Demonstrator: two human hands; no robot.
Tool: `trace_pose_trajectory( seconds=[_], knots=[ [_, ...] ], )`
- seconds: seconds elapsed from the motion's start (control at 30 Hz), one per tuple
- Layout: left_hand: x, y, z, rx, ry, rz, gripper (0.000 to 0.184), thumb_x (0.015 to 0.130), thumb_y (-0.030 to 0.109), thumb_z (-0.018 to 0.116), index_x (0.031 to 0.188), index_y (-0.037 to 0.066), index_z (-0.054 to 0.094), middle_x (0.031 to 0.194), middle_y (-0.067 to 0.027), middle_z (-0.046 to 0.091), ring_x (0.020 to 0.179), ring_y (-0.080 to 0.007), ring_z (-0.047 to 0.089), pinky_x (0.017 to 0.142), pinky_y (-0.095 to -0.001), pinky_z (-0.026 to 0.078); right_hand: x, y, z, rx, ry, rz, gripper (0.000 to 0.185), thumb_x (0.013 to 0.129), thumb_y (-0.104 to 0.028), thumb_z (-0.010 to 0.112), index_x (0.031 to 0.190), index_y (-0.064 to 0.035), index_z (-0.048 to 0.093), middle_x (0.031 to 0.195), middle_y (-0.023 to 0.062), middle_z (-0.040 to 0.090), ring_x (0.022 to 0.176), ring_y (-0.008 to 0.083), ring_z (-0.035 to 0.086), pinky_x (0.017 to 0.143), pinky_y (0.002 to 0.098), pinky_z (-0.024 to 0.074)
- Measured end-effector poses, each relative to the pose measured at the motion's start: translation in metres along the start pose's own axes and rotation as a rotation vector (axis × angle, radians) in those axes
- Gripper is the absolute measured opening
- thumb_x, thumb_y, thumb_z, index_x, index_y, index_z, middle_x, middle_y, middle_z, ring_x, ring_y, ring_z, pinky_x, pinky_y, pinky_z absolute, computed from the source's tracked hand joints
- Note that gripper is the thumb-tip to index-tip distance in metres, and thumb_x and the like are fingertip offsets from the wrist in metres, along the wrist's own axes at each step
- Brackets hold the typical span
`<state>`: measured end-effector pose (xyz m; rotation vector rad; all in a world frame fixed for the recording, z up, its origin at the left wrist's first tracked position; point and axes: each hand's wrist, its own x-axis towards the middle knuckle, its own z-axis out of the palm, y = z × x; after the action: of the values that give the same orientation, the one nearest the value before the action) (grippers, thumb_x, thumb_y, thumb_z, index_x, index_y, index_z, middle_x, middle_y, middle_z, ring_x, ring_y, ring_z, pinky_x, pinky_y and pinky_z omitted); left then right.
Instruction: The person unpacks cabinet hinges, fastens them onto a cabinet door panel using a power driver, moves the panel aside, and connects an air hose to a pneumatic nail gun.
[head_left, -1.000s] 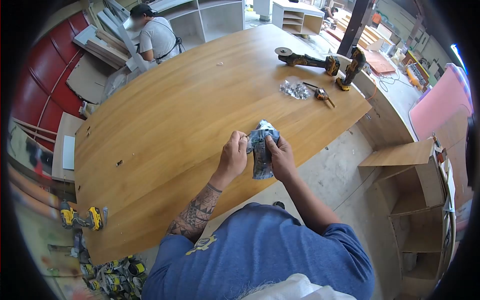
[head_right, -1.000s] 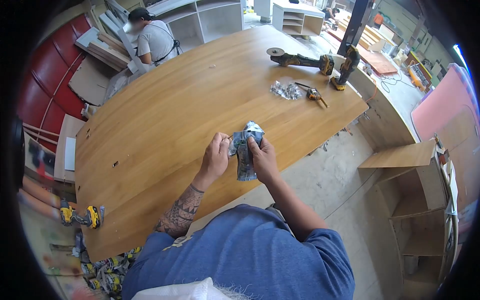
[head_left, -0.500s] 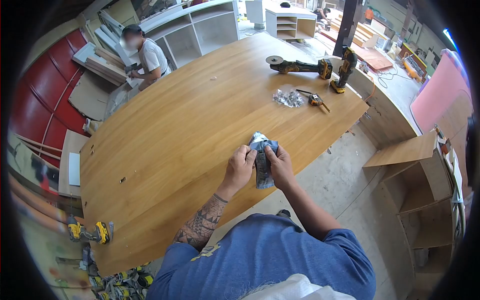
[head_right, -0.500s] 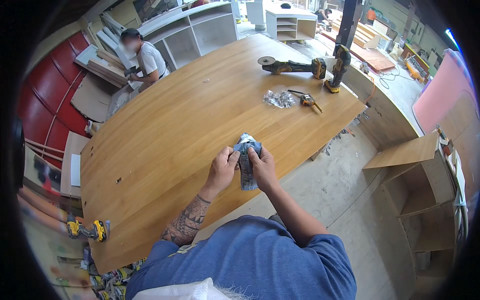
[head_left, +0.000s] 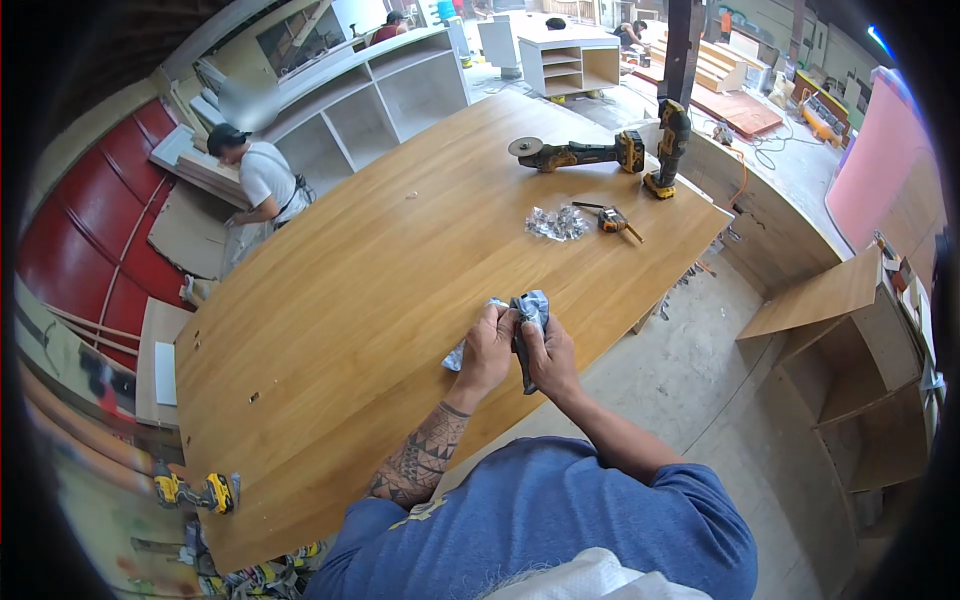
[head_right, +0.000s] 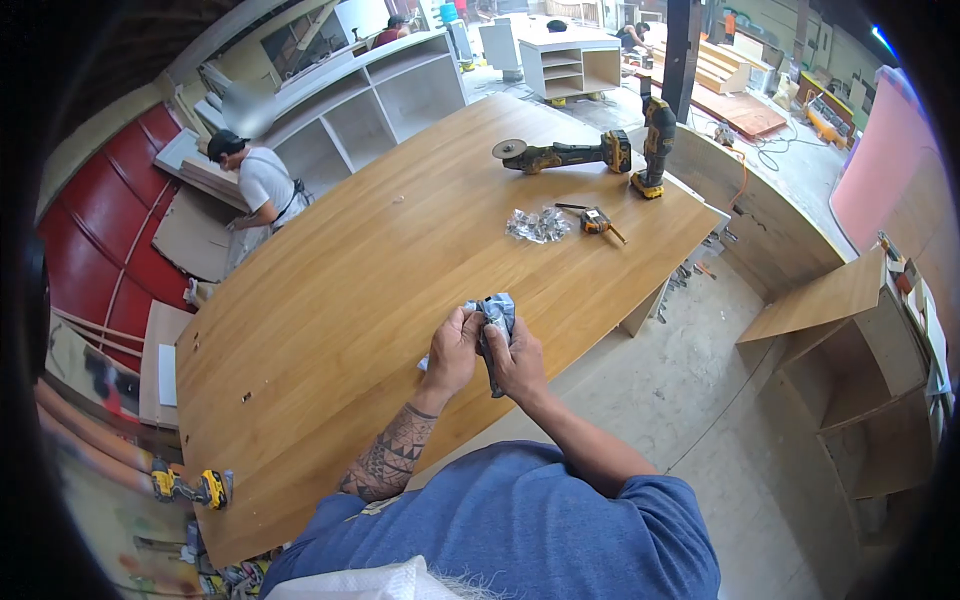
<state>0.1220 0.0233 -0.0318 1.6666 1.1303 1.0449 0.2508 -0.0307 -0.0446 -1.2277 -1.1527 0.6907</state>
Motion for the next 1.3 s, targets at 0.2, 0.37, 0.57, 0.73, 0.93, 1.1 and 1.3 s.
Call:
trace_pose_trajectory(
  seconds=[0.2,0.37,0.57,0.73,0.93,1.1,1.3],
  knots=[
    [0.029,-0.006,0.017,0.289,-0.041,0.081,0.040,0.112,0.036,0.057,0.101,-0.002,0.064,0.083,-0.0122,0.070,0.076,-0.0236,0.070,0.067,-0.0381,0.054,0.018,0.010,-0.031,-0.072,-0.124,-0.107,0.039,0.107,-0.038,0.061,0.114,0.0005,0.065,0.082,0.0181,0.071,0.077,0.0316,0.073,0.071,0.0420,0.0554],
    [0.039,-0.007,0.022,0.177,-0.061,-0.003,0.041,0.110,0.039,0.060,0.097,0.000,0.065,0.075,-0.0091,0.068,0.065,-0.0185,0.067,0.060,-0.0356,0.053,0.031,0.010,-0.038,0.195,-0.051,-0.050,0.041,0.112,-0.040,0.052,0.106,-0.0008,0.064,0.080,0.0082,0.066,0.075,0.0184,0.064,0.069,0.0371,0.0511],
    [0.048,-0.006,0.017,0.032,0.082,-0.113,0.034,0.106,0.034,0.069,0.098,0.001,0.067,0.074,-0.0008,0.065,0.063,-0.0070,0.060,0.057,-0.0283,0.050,0.052,0.028,-0.049,0.175,0.125,0.004,0.045,0.119,-0.036,0.037,0.091,-0.0044,0.053,0.079,-0.0002,0.045,0.074,0.0122,0.042,0.066,0.0326,0.0398],
    [0.034,0.054,0.025,-0.208,-0.073,-0.075,0.026,0.101,0.020,0.077,0.116,-0.001,0.072,0.090,0.0012,0.072,0.067,-0.0017,0.055,0.058,-0.0198,0.046,0.057,0.036,-0.052,0.301,0.091,0.105,0.039,0.117,-0.032,0.044,0.096,-0.0029,0.058,0.079,0.0043,0.054,0.075,0.0142,0.050,0.069,0.0347,0.0453],
    [0.040,0.036,0.027,-0.229,-0.131,-0.085,0.027,0.103,0.021,0.073,0.119,-0.001,0.073,0.101,-0.0021,0.075,0.077,-0.0054,0.063,0.070,-0.0233,0.056,0.051,0.037,-0.046,0.080,0.097,0.057,0.031,0.113,-0.026,0.053,0.099,-0.0003,0.063,0.077,0.0124,0.059,0.073,0.0181,0.055,0.069,0.0388,0.0473],
    [0.037,0.017,0.022,-0.310,-0.189,-0.176,0.025,0.106,0.016,0.066,0.120,-0.004,0.073,0.101,-0.0039,0.075,0.081,-0.0083,0.068,0.076,-0.0264,0.061,0.052,0.024,-0.046,-0.082,0.094,-0.036,0.032,0.111,-0.025,0.058,0.090,-0.0014,0.059,0.067,0.0231,0.056,0.057,0.0336,0.055,0.057,0.0447,0.0445],
    [0.035,0.021,0.014,-0.238,-0.272,-0.059,0.026,0.104,0.006,0.061,0.124,-0.008,0.070,0.105,-0.0089,0.076,0.090,-0.0130,0.073,0.084,-0.0299,0.064,0.058,0.025,-0.049,-0.271,0.028,-0.096,0.029,0.109,-0.022,0.059,0.088,-0.0036,0.058,0.066,0.0256,0.060,0.062,0.0472,0.063,0.054,0.0524,0.0445]
  ],
)
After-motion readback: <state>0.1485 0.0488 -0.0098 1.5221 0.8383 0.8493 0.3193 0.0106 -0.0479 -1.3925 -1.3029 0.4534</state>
